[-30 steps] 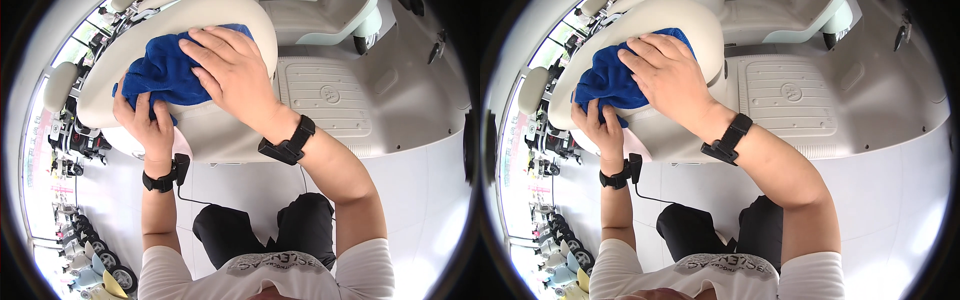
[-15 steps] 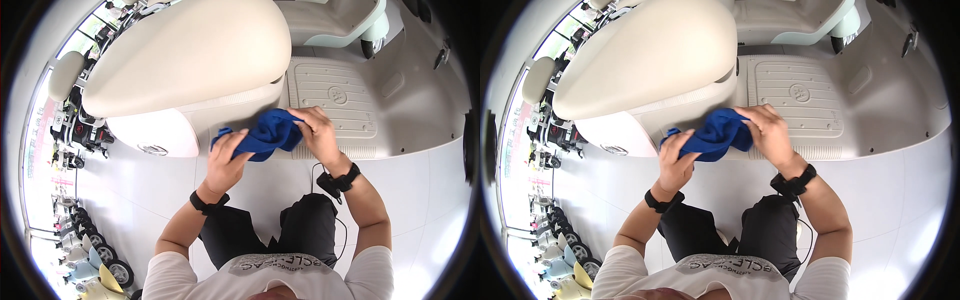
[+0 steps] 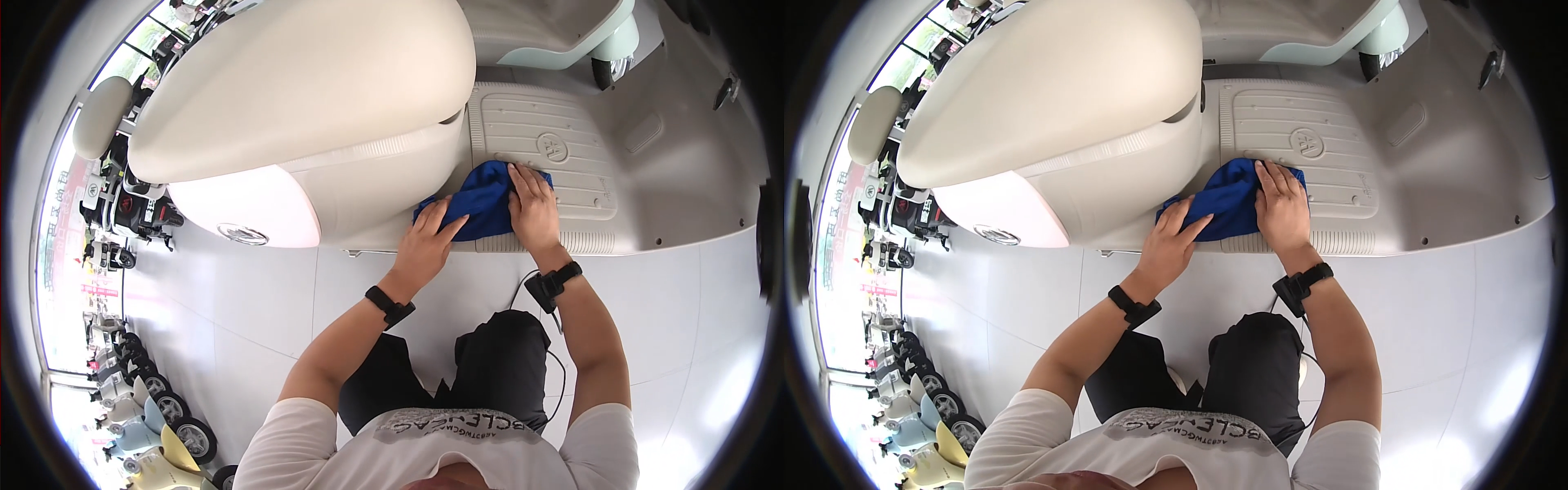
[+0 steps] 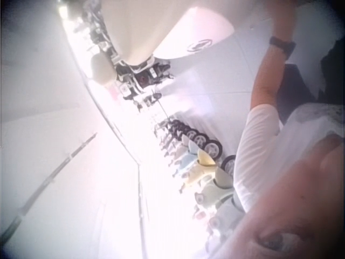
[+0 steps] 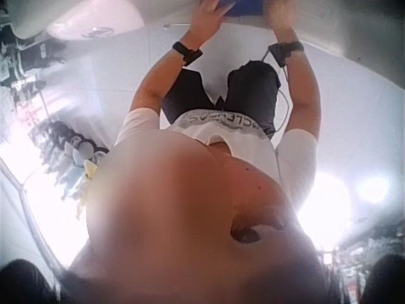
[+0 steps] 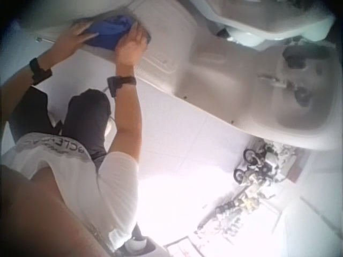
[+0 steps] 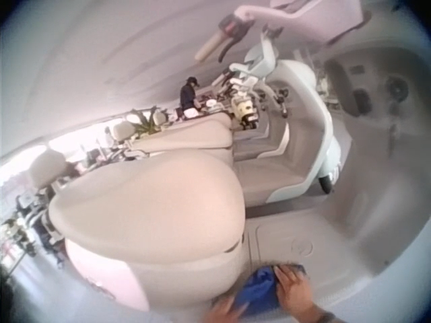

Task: The person wipes down the floorboards, handlebars, seats, and body panels of electric scooters with a cloth.

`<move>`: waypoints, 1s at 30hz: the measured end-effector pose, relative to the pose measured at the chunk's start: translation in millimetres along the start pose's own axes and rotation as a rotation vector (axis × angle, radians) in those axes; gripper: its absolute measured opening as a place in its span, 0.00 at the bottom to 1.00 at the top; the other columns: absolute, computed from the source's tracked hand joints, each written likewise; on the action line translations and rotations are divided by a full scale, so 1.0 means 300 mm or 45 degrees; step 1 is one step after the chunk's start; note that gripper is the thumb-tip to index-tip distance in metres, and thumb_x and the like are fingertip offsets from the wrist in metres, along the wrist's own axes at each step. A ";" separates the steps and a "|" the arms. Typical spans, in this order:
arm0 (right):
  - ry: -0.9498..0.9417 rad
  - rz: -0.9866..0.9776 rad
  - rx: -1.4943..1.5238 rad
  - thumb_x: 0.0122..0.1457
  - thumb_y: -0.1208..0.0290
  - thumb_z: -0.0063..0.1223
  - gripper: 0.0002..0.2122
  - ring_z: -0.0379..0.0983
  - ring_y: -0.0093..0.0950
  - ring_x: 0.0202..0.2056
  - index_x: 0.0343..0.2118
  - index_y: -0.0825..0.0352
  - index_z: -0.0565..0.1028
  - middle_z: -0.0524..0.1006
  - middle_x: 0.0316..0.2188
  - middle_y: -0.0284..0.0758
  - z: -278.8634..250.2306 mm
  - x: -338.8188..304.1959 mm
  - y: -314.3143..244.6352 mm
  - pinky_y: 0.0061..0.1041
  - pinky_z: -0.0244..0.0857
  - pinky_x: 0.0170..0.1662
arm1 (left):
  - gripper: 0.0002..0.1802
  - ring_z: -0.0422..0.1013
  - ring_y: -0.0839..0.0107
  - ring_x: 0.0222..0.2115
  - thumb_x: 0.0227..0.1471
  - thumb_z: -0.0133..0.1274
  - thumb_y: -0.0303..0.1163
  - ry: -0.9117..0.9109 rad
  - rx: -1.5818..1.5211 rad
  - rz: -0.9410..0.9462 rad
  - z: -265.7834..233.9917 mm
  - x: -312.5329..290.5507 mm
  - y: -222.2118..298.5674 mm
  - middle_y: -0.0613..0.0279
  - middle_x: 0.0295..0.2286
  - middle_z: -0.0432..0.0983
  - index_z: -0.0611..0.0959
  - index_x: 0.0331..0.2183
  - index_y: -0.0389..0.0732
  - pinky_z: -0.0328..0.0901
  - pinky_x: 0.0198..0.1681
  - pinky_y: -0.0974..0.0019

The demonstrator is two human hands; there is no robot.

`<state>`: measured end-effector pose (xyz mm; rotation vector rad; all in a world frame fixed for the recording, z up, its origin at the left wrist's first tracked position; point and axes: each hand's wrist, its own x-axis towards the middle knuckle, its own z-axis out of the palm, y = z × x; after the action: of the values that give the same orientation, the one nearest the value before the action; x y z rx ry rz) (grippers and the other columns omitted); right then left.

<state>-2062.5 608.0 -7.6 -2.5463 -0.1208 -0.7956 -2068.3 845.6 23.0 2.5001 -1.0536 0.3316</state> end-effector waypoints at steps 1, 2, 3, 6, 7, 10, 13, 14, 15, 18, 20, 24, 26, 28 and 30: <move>-0.002 0.040 0.034 0.54 0.74 0.53 0.22 0.67 0.37 0.55 0.54 0.65 0.72 0.73 0.54 0.38 -0.008 -0.006 -0.004 0.36 0.59 0.59 | 0.30 0.62 0.48 0.55 0.43 0.55 0.17 0.011 -0.028 0.012 0.010 -0.003 0.001 0.48 0.57 0.61 0.79 0.50 0.46 0.63 0.56 0.51; -0.009 0.046 0.053 0.52 0.73 0.55 0.24 0.66 0.38 0.56 0.54 0.65 0.72 0.72 0.54 0.39 -0.009 -0.012 0.002 0.37 0.59 0.59 | 0.30 0.62 0.48 0.55 0.43 0.55 0.17 0.004 -0.035 0.010 0.021 -0.004 0.001 0.48 0.57 0.61 0.79 0.50 0.46 0.63 0.56 0.51; -0.011 0.047 0.049 0.52 0.73 0.55 0.24 0.66 0.38 0.56 0.54 0.65 0.72 0.72 0.54 0.39 -0.012 -0.013 -0.004 0.37 0.59 0.59 | 0.30 0.61 0.47 0.55 0.42 0.55 0.17 0.017 -0.043 0.014 0.024 -0.002 0.004 0.48 0.57 0.61 0.79 0.50 0.46 0.62 0.56 0.50; -0.029 0.025 0.173 0.48 0.69 0.59 0.26 0.66 0.40 0.55 0.54 0.65 0.73 0.73 0.54 0.40 -0.016 -0.023 -0.060 0.38 0.59 0.58 | 0.30 0.60 0.46 0.55 0.41 0.55 0.17 0.032 -0.068 0.005 0.035 -0.014 0.005 0.47 0.56 0.61 0.79 0.50 0.46 0.60 0.57 0.49; -0.028 0.021 0.196 0.48 0.69 0.59 0.25 0.67 0.39 0.54 0.53 0.65 0.74 0.73 0.53 0.40 -0.015 -0.028 -0.091 0.37 0.59 0.58 | 0.30 0.60 0.45 0.55 0.40 0.54 0.17 0.035 -0.074 -0.011 0.032 -0.023 0.004 0.47 0.56 0.61 0.79 0.49 0.45 0.59 0.58 0.48; -0.057 -0.043 0.274 0.47 0.70 0.58 0.23 0.69 0.37 0.52 0.50 0.65 0.75 0.75 0.51 0.39 -0.004 -0.039 -0.169 0.36 0.61 0.56 | 0.29 0.60 0.45 0.55 0.39 0.56 0.18 0.026 0.024 -0.013 0.004 -0.085 -0.006 0.47 0.56 0.61 0.81 0.48 0.45 0.60 0.57 0.49; -0.053 -0.109 0.344 0.47 0.70 0.59 0.23 0.68 0.36 0.53 0.50 0.65 0.76 0.75 0.50 0.38 0.035 -0.073 -0.220 0.36 0.61 0.56 | 0.24 0.63 0.48 0.54 0.40 0.57 0.19 -0.005 0.231 0.020 -0.030 -0.167 -0.053 0.48 0.54 0.64 0.84 0.43 0.46 0.63 0.56 0.53; -0.083 -0.129 0.374 0.47 0.70 0.59 0.24 0.68 0.36 0.53 0.51 0.64 0.75 0.74 0.51 0.37 0.032 -0.084 -0.225 0.36 0.61 0.56 | 0.20 0.65 0.50 0.53 0.42 0.56 0.19 0.013 0.273 0.048 -0.035 -0.185 -0.067 0.49 0.53 0.66 0.85 0.40 0.46 0.64 0.55 0.54; -0.115 -0.154 0.412 0.47 0.70 0.60 0.25 0.68 0.36 0.53 0.52 0.63 0.74 0.74 0.53 0.37 0.027 -0.093 -0.231 0.36 0.61 0.56 | 0.18 0.66 0.50 0.52 0.44 0.56 0.20 0.009 0.267 0.051 -0.050 -0.196 -0.080 0.49 0.52 0.67 0.86 0.39 0.45 0.65 0.55 0.54; -0.162 -0.229 0.354 0.48 0.69 0.63 0.26 0.68 0.32 0.53 0.53 0.60 0.73 0.74 0.53 0.32 -0.003 -0.108 -0.178 0.33 0.64 0.54 | 0.16 0.66 0.50 0.52 0.44 0.56 0.20 -0.067 0.296 0.077 -0.077 -0.187 -0.080 0.49 0.52 0.67 0.86 0.38 0.44 0.65 0.55 0.54; -0.163 -0.309 0.308 0.47 0.68 0.65 0.26 0.69 0.27 0.52 0.53 0.57 0.74 0.74 0.52 0.27 -0.031 -0.119 -0.124 0.30 0.65 0.52 | 0.16 0.65 0.50 0.53 0.43 0.56 0.20 -0.109 0.274 0.079 -0.073 -0.166 -0.069 0.49 0.53 0.67 0.86 0.38 0.43 0.65 0.56 0.54; -0.145 -0.280 0.231 0.45 0.68 0.66 0.28 0.69 0.28 0.52 0.53 0.56 0.74 0.73 0.53 0.26 -0.108 -0.199 -0.022 0.30 0.65 0.53 | 0.11 0.65 0.56 0.56 0.44 0.59 0.25 -0.210 0.199 0.182 -0.027 -0.113 -0.012 0.54 0.55 0.67 0.85 0.34 0.45 0.65 0.54 0.55; -0.148 -0.276 0.153 0.48 0.69 0.62 0.26 0.68 0.27 0.54 0.54 0.56 0.73 0.72 0.54 0.27 -0.155 -0.254 0.044 0.29 0.63 0.54 | 0.10 0.64 0.59 0.56 0.44 0.60 0.28 -0.227 0.168 0.258 0.019 -0.077 0.029 0.56 0.55 0.68 0.85 0.33 0.46 0.66 0.53 0.55; -0.135 -0.322 -0.037 0.52 0.71 0.54 0.24 0.67 0.26 0.55 0.55 0.55 0.72 0.71 0.56 0.27 -0.215 -0.306 0.129 0.26 0.61 0.56 | 0.12 0.63 0.59 0.57 0.42 0.62 0.30 -0.274 0.173 0.407 0.061 -0.032 0.071 0.57 0.56 0.67 0.85 0.35 0.48 0.64 0.54 0.55; -0.106 -0.273 -0.183 0.51 0.72 0.54 0.22 0.70 0.27 0.54 0.53 0.56 0.74 0.73 0.55 0.27 -0.284 -0.343 0.211 0.26 0.65 0.53 | 0.12 0.63 0.62 0.58 0.44 0.60 0.31 -0.275 0.192 0.478 0.106 0.034 0.139 0.59 0.57 0.67 0.85 0.36 0.50 0.65 0.54 0.56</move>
<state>-2178.1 518.3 -29.3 -2.7356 -0.3817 -0.8032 -2089.6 798.7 9.9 2.5003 -1.6476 0.2584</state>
